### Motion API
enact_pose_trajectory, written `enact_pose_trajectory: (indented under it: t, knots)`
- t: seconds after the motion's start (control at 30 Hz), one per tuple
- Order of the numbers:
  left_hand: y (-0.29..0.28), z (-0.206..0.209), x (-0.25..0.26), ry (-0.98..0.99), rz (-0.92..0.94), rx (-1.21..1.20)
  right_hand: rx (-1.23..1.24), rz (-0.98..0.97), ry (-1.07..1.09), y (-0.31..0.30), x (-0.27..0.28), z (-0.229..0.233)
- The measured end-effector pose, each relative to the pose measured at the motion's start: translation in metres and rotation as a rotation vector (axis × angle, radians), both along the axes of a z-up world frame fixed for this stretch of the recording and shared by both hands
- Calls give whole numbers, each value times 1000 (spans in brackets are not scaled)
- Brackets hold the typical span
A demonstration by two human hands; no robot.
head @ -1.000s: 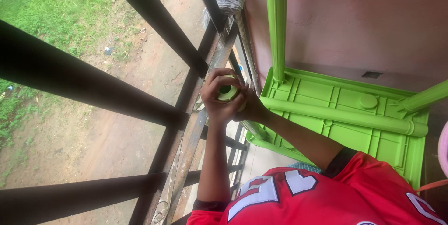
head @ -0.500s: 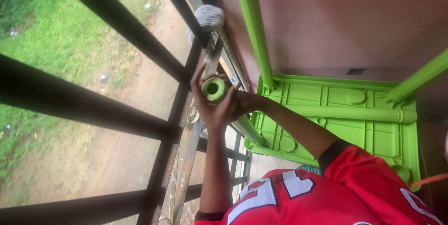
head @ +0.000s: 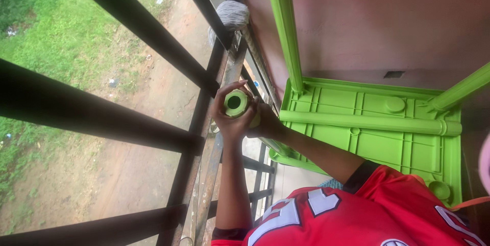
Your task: The person inserts green plastic legs into the underside of a green plastic stool. They align and press each leg into its socket, repeating the process for multiple legs.
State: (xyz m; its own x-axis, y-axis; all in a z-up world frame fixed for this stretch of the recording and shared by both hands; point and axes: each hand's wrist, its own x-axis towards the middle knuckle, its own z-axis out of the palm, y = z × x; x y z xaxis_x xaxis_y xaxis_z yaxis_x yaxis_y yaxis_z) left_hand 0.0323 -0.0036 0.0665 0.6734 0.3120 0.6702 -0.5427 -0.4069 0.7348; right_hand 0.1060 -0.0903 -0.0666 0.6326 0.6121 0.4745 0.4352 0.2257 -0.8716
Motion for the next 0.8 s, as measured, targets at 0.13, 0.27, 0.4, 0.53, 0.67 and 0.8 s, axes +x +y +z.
enact_pose_trajectory:
  t: [0.13, 0.27, 0.4, 0.53, 0.67, 0.8]
  knots:
    - [19, -12, 5, -10, -219, -45, 42, -189, 45, -4, -25, 16]
    - [43, -8, 33, 90, -697, -108, 93, -469, 64, 1, -46, 35]
    - [36, 4, 40, 121, -637, -116, 125, -467, -61, 1, -31, 36]
    - [6, 18, 12, 28, -210, -131, -205, 210, 37, -17, 36, 23]
    - [-24, 13, 16, 28, 28, -94, -201, 686, 122, -15, 92, -5]
    - [-15, 25, 19, -33, 216, 89, -55, 654, 82, 27, 69, -19]
